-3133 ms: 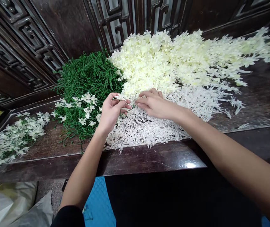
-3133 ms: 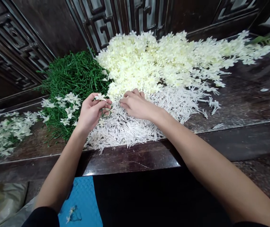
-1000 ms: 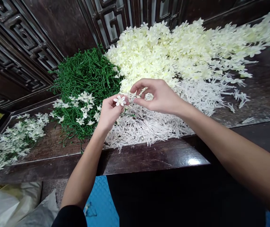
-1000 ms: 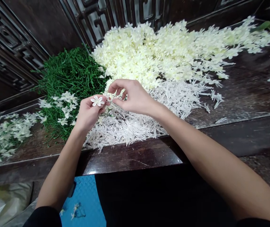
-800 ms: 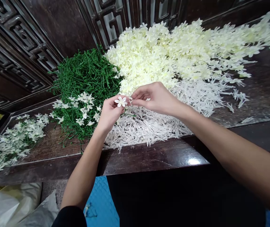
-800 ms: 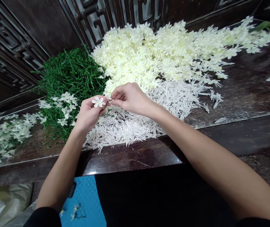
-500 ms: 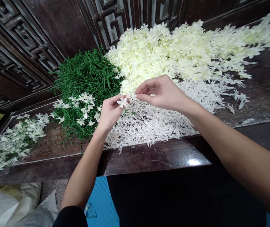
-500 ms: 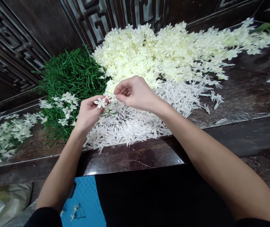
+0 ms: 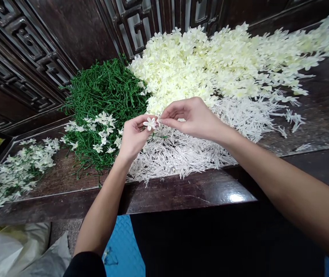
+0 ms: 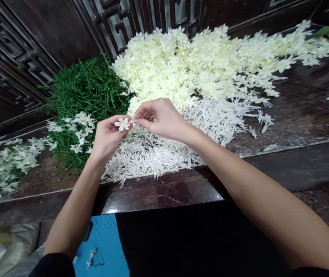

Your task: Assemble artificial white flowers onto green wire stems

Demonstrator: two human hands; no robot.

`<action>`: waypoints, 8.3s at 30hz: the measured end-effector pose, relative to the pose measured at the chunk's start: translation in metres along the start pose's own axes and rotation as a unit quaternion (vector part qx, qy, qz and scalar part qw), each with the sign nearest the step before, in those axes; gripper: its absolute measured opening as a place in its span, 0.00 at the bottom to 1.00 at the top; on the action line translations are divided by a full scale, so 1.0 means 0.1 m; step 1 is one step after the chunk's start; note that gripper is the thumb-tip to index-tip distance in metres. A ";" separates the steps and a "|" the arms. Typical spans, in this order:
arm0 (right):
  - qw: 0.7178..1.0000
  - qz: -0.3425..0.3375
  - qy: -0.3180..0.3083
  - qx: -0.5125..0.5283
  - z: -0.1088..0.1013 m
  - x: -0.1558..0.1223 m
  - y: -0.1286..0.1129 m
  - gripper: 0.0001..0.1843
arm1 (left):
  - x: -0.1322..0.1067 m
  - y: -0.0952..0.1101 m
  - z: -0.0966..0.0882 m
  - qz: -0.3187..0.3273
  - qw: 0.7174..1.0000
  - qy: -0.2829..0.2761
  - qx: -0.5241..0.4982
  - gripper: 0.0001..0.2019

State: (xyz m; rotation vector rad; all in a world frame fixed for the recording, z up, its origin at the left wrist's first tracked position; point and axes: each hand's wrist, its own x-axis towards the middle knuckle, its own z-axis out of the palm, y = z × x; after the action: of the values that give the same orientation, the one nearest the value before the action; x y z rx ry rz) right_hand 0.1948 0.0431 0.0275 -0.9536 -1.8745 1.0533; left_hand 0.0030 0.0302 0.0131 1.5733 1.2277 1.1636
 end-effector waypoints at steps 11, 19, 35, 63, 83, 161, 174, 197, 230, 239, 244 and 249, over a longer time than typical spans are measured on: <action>0.998 -0.042 0.049 -0.015 0.04 0.00 0.02 0.04 | 0.01 -0.03 0.01 0.004 0.999 -0.001 -0.052 0.08; 0.995 -0.049 0.082 -0.030 0.06 0.00 0.02 0.02 | 0.01 -0.01 0.01 0.023 1.000 0.001 -0.021 0.08; 0.991 -0.080 0.102 -0.041 0.06 -0.01 0.04 0.03 | 0.04 -0.10 0.00 0.014 0.997 -0.003 -0.071 0.06; 0.992 -0.098 0.060 -0.054 0.06 -0.01 0.05 0.02 | 0.02 -0.05 0.01 0.018 0.998 -0.010 -0.059 0.08; 0.994 -0.067 0.082 -0.030 0.07 -0.01 0.03 0.03 | 0.01 -0.04 0.00 0.008 0.998 0.018 -0.053 0.10; 0.995 0.060 -0.008 0.085 0.00 0.01 0.02 0.05 | -0.04 0.07 0.08 -0.004 0.981 -0.032 0.193 0.17; 0.998 0.018 0.046 0.050 0.00 0.01 0.02 0.06 | -0.04 -0.04 0.04 0.082 0.941 0.009 0.329 0.12; 0.995 0.021 -0.013 -0.095 0.00 0.00 0.03 0.05 | -0.03 0.00 0.01 0.137 0.941 0.023 0.309 0.10; 0.990 -0.046 -0.007 -0.132 -0.01 -0.02 -0.02 0.05 | -0.05 0.00 0.01 0.149 0.964 0.008 0.221 0.08; 0.994 -0.064 -0.014 -0.092 0.01 -0.01 0.02 0.05 | -0.06 0.02 0.00 0.248 0.921 0.029 0.299 0.14; 0.996 -0.058 -0.020 -0.067 0.03 -0.02 0.03 0.04 | -0.06 -0.04 -0.01 0.282 0.912 0.038 0.296 0.14; 0.997 -0.065 -0.020 -0.048 0.05 -0.03 0.06 0.06 | -0.05 -0.10 -0.01 0.342 0.881 0.048 0.324 0.13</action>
State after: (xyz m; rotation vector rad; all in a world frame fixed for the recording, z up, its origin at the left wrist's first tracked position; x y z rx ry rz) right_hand 0.1927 0.0412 0.0196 -0.8577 -2.0062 0.9194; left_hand -0.0010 0.0277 0.0033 2.6339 1.2268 1.3299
